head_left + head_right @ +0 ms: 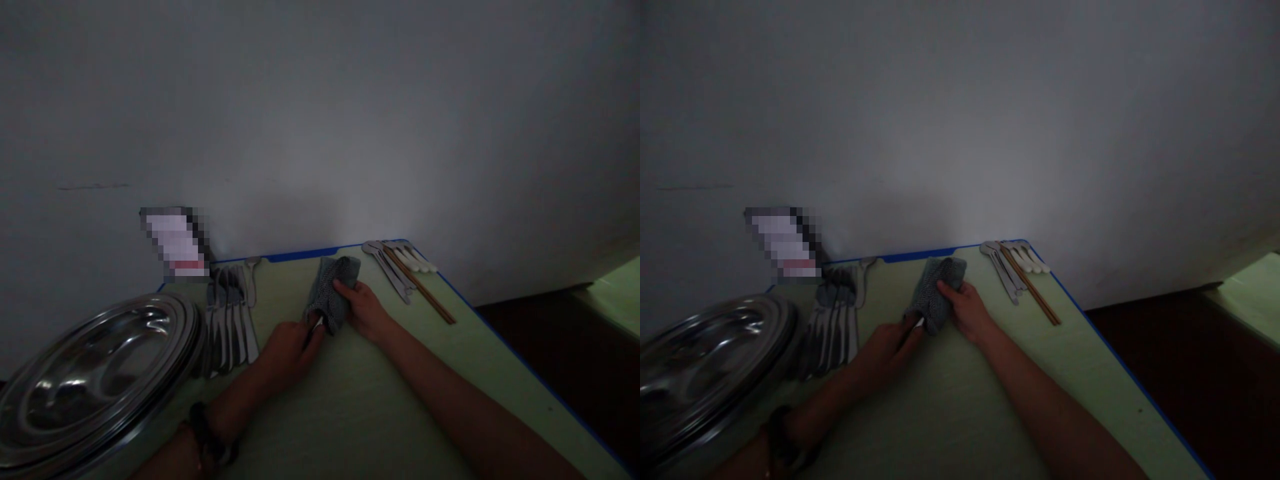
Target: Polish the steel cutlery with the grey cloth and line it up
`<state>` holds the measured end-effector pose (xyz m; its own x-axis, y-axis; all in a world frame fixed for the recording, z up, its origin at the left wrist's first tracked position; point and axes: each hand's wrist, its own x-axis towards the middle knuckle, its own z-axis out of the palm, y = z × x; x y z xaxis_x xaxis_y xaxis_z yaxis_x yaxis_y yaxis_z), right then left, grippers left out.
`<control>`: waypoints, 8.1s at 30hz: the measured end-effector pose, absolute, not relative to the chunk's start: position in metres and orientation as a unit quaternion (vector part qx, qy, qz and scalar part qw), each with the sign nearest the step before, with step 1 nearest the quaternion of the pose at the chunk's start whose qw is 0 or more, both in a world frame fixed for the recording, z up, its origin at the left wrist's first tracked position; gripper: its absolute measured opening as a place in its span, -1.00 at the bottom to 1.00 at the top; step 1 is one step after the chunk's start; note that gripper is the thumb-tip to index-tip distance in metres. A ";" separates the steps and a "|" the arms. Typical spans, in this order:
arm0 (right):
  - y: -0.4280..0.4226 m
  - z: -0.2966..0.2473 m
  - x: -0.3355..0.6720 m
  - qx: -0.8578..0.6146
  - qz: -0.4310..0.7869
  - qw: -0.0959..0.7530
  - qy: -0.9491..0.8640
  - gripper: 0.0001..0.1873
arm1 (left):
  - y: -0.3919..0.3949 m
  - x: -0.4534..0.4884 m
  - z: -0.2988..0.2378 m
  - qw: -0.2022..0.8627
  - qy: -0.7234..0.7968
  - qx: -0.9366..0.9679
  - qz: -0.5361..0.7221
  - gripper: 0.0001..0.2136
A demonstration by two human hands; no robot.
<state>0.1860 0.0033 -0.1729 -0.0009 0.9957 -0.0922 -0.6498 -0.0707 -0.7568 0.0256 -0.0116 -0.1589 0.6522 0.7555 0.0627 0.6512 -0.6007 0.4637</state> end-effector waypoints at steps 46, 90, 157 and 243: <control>0.010 -0.178 0.189 -0.313 0.623 0.668 -0.262 -0.85 | -0.008 0.025 -0.159 0.346 0.405 0.821 0.204 -0.69; 0.012 -0.177 0.207 -0.573 0.272 0.603 -0.484 -0.59 | -0.012 0.022 -0.157 0.337 0.370 0.854 0.144 -0.65; -0.035 -0.143 0.225 -0.453 0.361 0.295 -0.760 -0.78 | -0.014 0.028 -0.158 0.284 0.450 0.794 0.294 -0.69; -0.046 -0.130 0.242 -0.517 0.446 0.207 -0.701 -0.57 | -0.016 0.027 -0.159 0.477 0.343 0.746 0.314 -0.62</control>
<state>0.2424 -0.0461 -0.1297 -0.3794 0.9092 -0.1715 0.5400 0.0671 -0.8390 0.0273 -0.0156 -0.1592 0.5677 0.8109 0.1421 0.2121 -0.3108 0.9265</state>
